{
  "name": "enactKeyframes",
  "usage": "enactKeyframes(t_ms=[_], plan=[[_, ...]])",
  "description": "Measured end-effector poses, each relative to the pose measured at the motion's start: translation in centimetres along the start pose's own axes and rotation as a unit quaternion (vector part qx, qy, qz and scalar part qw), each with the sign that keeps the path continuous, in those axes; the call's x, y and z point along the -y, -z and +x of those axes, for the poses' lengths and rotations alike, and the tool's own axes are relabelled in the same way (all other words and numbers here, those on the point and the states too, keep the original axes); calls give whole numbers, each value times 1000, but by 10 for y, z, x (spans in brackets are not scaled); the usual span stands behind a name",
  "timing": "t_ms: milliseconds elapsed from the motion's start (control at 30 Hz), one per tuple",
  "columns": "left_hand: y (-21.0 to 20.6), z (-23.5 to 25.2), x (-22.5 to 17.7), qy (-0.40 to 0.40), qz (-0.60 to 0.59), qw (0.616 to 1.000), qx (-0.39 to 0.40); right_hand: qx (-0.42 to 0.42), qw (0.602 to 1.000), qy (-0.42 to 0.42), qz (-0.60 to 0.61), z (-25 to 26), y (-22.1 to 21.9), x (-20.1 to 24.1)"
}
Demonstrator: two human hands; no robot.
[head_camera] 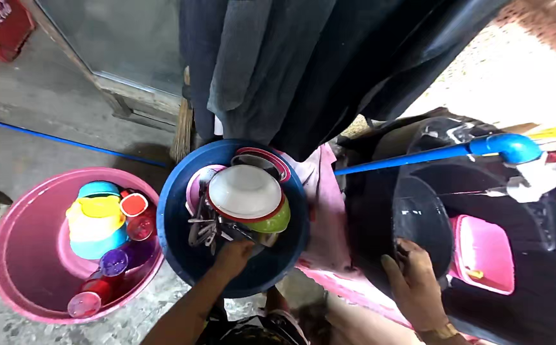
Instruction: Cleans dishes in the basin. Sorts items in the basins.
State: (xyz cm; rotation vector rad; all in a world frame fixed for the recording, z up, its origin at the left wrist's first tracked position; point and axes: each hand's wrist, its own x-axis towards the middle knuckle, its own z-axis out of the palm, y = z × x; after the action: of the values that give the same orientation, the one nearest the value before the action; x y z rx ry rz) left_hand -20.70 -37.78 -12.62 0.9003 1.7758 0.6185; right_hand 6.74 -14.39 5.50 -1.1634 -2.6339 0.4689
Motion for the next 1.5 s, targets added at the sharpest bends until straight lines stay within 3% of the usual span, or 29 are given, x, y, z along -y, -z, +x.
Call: enactKeyframes(t_ms=[100,233,467,567,733,800,900,1000,1100,1233,1367,1500], plan=[[-45,29,-31,33,-39,999,0,-3,999,5,43,0,-2,-5],[-70,54,-69,60,-114,990,-51,9,993,-8,117,-1,0,-14],[-96,68,-76,146,-79,976,-143,51,941,-137,304,2,7,-18],[-93,54,-71,190,-85,962,-176,82,920,-166,345,4,13,-39],[-64,8,-64,217,-37,965,-139,138,900,-220,350,20,32,-86],[-51,-18,-66,191,-36,970,-144,168,911,-195,321,28,37,-104],[-36,-58,-83,88,-65,969,-221,202,925,-141,291,40,39,-132],[-22,-85,-123,-29,-164,930,-327,224,929,-126,265,51,44,-148],[-10,-93,-184,-130,-275,881,-362,195,923,-119,309,56,54,-153],[-8,-78,-279,-202,-338,857,-332,83,890,-39,447,46,75,-136],[-25,-38,-349,-270,-325,874,-238,69,837,65,539,32,100,-120],[-56,16,-400,-258,-216,924,-183,29,860,111,496,29,99,-129]])
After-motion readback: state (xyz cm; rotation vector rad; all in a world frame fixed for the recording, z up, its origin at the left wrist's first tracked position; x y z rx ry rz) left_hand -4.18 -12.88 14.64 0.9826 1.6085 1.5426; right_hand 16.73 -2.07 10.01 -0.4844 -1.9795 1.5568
